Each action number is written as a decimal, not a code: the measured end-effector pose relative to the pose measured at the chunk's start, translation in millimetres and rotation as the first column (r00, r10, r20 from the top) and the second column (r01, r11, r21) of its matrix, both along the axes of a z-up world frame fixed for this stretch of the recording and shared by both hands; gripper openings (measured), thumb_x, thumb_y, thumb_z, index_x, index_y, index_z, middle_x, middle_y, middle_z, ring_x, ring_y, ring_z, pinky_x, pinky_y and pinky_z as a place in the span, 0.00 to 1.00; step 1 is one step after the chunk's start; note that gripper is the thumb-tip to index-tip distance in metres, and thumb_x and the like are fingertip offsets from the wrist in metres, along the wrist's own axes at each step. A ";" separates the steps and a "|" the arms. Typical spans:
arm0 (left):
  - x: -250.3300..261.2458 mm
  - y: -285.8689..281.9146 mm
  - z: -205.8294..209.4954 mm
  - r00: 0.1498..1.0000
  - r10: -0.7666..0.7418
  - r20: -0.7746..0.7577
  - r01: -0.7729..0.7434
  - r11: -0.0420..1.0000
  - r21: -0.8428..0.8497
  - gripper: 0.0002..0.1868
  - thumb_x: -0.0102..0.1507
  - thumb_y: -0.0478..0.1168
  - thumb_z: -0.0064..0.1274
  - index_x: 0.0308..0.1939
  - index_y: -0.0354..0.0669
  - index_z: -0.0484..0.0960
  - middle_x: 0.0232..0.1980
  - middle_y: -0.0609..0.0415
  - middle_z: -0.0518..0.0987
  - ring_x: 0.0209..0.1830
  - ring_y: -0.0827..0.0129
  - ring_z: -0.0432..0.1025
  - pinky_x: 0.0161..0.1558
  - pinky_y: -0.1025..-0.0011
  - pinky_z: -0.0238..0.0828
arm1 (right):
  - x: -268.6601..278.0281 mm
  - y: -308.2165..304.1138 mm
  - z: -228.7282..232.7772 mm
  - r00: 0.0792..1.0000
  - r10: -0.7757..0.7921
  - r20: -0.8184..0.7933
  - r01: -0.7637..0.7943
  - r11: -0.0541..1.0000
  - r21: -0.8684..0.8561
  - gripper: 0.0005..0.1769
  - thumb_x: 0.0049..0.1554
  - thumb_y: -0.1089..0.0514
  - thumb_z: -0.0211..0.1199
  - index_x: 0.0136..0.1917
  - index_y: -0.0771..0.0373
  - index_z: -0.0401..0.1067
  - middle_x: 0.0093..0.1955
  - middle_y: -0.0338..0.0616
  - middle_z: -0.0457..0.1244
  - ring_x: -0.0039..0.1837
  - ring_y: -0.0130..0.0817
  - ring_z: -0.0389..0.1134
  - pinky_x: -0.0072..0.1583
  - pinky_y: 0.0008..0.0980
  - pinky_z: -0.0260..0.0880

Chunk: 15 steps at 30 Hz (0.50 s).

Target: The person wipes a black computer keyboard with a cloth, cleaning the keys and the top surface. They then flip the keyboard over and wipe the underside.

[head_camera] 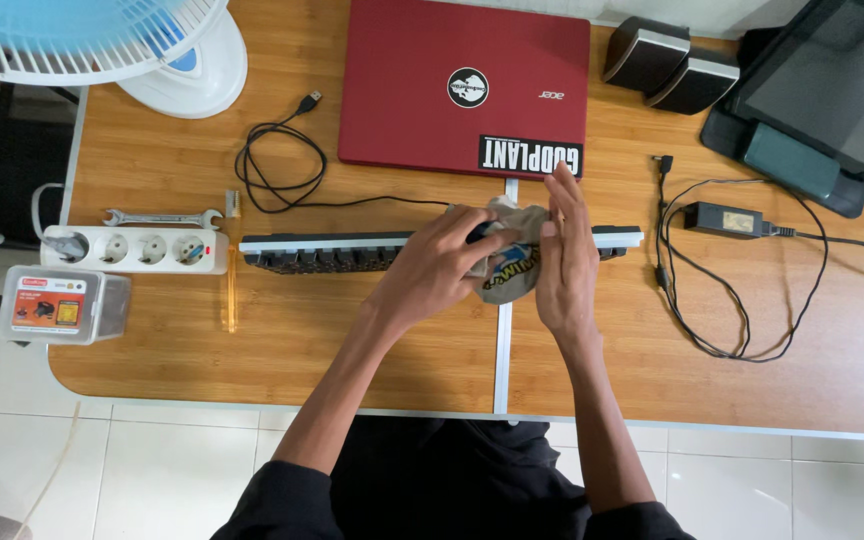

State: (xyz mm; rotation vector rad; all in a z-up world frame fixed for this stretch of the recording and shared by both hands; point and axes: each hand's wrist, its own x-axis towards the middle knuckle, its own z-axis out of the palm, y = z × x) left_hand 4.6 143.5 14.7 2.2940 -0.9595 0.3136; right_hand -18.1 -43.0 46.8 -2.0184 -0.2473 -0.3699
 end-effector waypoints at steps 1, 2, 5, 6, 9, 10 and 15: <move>-1.5 2.4 -0.5 1.000 0.010 -0.002 -0.010 1.000 -0.005 0.26 0.53 0.35 0.69 0.56 0.52 0.85 0.59 0.51 0.79 0.56 0.61 0.77 0.60 0.64 0.78 | -3.1 0.8 -0.1 1.000 -0.028 -0.005 0.027 0.997 -0.066 0.23 0.72 0.64 0.39 0.78 0.68 0.58 0.83 0.58 0.50 0.85 0.54 0.51 0.79 0.53 0.58; -1.7 7.0 -0.2 1.000 0.020 -0.001 -0.020 1.000 -0.008 0.24 0.54 0.36 0.68 0.55 0.51 0.86 0.58 0.52 0.79 0.55 0.62 0.77 0.60 0.63 0.78 | -4.2 2.6 0.1 0.998 -0.055 -0.004 0.054 0.990 -0.129 0.22 0.71 0.63 0.40 0.76 0.68 0.60 0.82 0.58 0.52 0.84 0.52 0.53 0.77 0.51 0.60; -4.6 24.8 -4.8 0.997 0.063 -0.047 -0.064 0.998 -0.019 0.16 0.62 0.38 0.66 0.53 0.45 0.85 0.57 0.52 0.79 0.53 0.63 0.77 0.56 0.65 0.80 | -6.2 8.7 0.6 0.997 -0.057 0.054 0.065 0.985 -0.162 0.20 0.72 0.63 0.41 0.74 0.68 0.63 0.81 0.55 0.56 0.85 0.55 0.52 0.82 0.52 0.55; -5.8 32.6 -5.5 0.994 0.079 -0.070 -0.081 0.997 -0.021 0.13 0.65 0.38 0.65 0.53 0.42 0.84 0.57 0.52 0.79 0.53 0.63 0.77 0.55 0.66 0.81 | -7.3 10.5 0.9 0.996 -0.060 0.059 0.069 0.986 -0.150 0.20 0.72 0.63 0.42 0.74 0.67 0.64 0.80 0.55 0.56 0.85 0.54 0.51 0.82 0.52 0.55; -11.1 66.6 -3.1 0.988 0.153 -0.022 -0.153 0.988 -0.011 0.14 0.64 0.38 0.64 0.53 0.40 0.83 0.56 0.51 0.79 0.51 0.62 0.77 0.53 0.63 0.82 | -8.1 15.8 1.3 0.996 -0.046 0.077 0.059 0.982 -0.179 0.18 0.72 0.62 0.46 0.72 0.66 0.66 0.76 0.54 0.60 0.83 0.51 0.54 0.82 0.54 0.52; -15.2 75.3 -1.8 0.983 0.185 -0.022 -0.185 0.982 -0.020 0.13 0.65 0.37 0.63 0.53 0.41 0.82 0.57 0.52 0.79 0.53 0.62 0.77 0.54 0.63 0.82 | -8.9 17.5 0.5 0.996 -0.025 0.080 0.043 0.972 -0.232 0.17 0.71 0.62 0.48 0.71 0.66 0.67 0.74 0.53 0.63 0.82 0.50 0.56 0.82 0.55 0.49; -23.0 75.9 5.4 0.971 0.238 -0.032 -0.239 0.970 -0.041 0.20 0.63 0.33 0.59 0.60 0.46 0.82 0.64 0.46 0.77 0.56 0.57 0.77 0.50 0.65 0.83 | -2.5 27.0 -7.5 0.993 0.072 0.094 -0.011 0.848 -0.530 0.15 0.66 0.57 0.57 0.63 0.65 0.74 0.55 0.47 0.71 0.59 0.41 0.70 0.72 0.52 0.59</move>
